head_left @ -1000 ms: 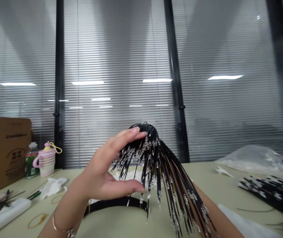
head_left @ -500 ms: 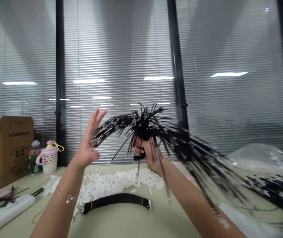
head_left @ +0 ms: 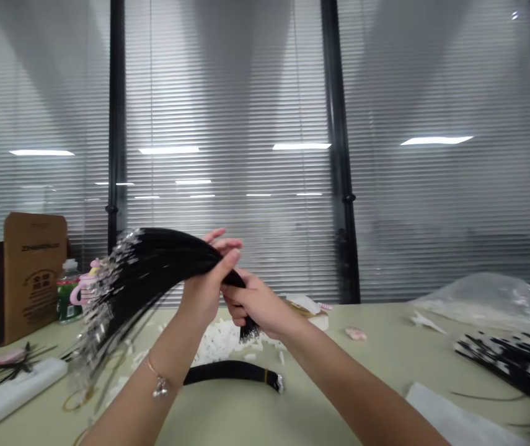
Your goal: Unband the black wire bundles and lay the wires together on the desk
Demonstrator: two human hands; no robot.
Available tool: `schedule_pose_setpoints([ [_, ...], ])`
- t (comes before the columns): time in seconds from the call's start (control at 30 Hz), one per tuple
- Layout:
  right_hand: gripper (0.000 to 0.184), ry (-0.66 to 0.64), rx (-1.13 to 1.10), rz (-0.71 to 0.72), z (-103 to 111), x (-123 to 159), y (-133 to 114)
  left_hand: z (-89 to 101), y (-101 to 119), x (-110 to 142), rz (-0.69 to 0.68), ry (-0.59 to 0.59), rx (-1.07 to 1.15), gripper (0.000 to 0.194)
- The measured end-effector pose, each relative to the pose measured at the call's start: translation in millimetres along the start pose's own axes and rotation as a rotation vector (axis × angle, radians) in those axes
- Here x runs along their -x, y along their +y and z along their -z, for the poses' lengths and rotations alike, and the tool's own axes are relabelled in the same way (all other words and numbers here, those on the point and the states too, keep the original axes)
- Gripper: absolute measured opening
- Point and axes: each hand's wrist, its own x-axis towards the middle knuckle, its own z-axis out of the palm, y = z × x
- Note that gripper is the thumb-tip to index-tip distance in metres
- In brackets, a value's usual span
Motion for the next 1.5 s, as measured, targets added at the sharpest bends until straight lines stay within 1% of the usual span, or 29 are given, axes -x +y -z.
schedule_pose_setpoints([
  [0.03,0.014,-0.002,0.009,-0.007,-0.7,0.1,-0.3,0.6,2.4,-1.8,0.018,0.042,0.078,0.040],
  [0.17,0.014,0.011,0.078,-0.021,-1.2,-2.1,2.8,7.8,12.0,-11.9,0.068,0.178,0.353,0.032],
  [0.3,0.017,0.093,0.208,-0.001,9.1,-7.0,4.7,17.2,18.8,-21.1,0.109,0.298,0.559,0.014],
  [0.33,0.017,0.117,0.243,0.006,12.8,-8.4,4.7,19.3,19.9,-22.7,0.123,0.321,0.600,0.013],
  [0.47,0.016,0.162,0.334,0.008,21.1,-12.5,5.9,26.3,20.2,-25.3,0.176,0.369,0.712,0.028],
  [0.57,0.015,0.151,0.352,-0.030,15.5,-14.2,10.9,31.6,17.3,-26.4,0.199,0.354,0.746,0.038],
  [0.67,0.015,0.114,0.304,-0.110,7.5,-13.9,18.5,36.9,12.2,-28.6,0.247,0.338,0.723,0.040],
  [0.77,0.013,0.050,0.177,-0.248,6.9,-5.7,25.0,41.9,3.8,-24.9,0.359,0.346,0.638,0.039],
  [0.83,0.013,0.001,0.073,-0.375,10.7,6.3,28.9,46.4,-2.5,-12.7,0.460,0.350,0.561,0.035],
  [0.9,0.021,-0.050,-0.022,-0.537,15.6,22.7,33.7,52.9,-7.1,9.5,0.565,0.335,0.478,0.029],
  [1.0,0.026,-0.093,-0.114,-0.788,19.9,52.1,43.3,67.3,-6.0,57.0,0.717,0.252,0.370,0.016],
  [1.07,0.023,-0.082,-0.129,-0.917,19.7,71.6,50.6,80.0,0.5,90.6,0.820,0.165,0.317,0.009],
  [1.1,0.020,-0.073,-0.123,-0.969,19.0,80.2,54.2,87.1,5.0,105.5,0.863,0.127,0.296,0.011],
  [1.13,0.018,-0.063,-0.113,-1.014,18.2,87.5,57.6,94.7,10.0,117.9,0.914,0.064,0.257,0.016],
  [1.17,0.015,-0.056,-0.099,-1.052,17.4,93.3,60.8,102.5,15.2,127.3,0.913,-0.069,0.131,0.020],
  [1.2,0.013,-0.050,-0.085,-1.085,16.8,97.6,63.6,110.4,20.4,133.6,0.909,-0.178,-0.022,0.026],
  [1.27,0.012,-0.043,-0.053,-1.139,16.1,101.7,68.5,125.4,29.6,137.3,0.939,-0.454,-0.313,0.044],
  [1.3,0.012,-0.042,-0.037,-1.160,15.9,102.0,70.6,132.1,33.2,135.9,0.915,-0.526,-0.434,0.053],
  [1.33,0.012,-0.042,-0.019,-1.175,15.8,101.5,72.6,138.2,35.8,133.6,0.866,-0.575,-0.521,0.059],
  [1.37,0.013,-0.046,0.000,-1.188,15.7,100.4,74.6,143.4,37.7,131.0,0.863,-0.629,-0.588,0.061],
  [1.4,0.013,-0.051,0.020,-1.198,15.6,99.1,76.6,147.9,39.1,128.9,0.890,-0.650,-0.623,0.060],
  [1.43,0.014,-0.058,0.039,-1.204,15.3,97.6,78.6,151.6,40.2,127.4,0.924,-0.676,-0.608,0.056],
  [1.5,0.015,-0.078,0.073,-1.212,14.5,94.8,82.5,157.3,42.9,126.2,1.025,-0.767,-0.533,0.051],
])
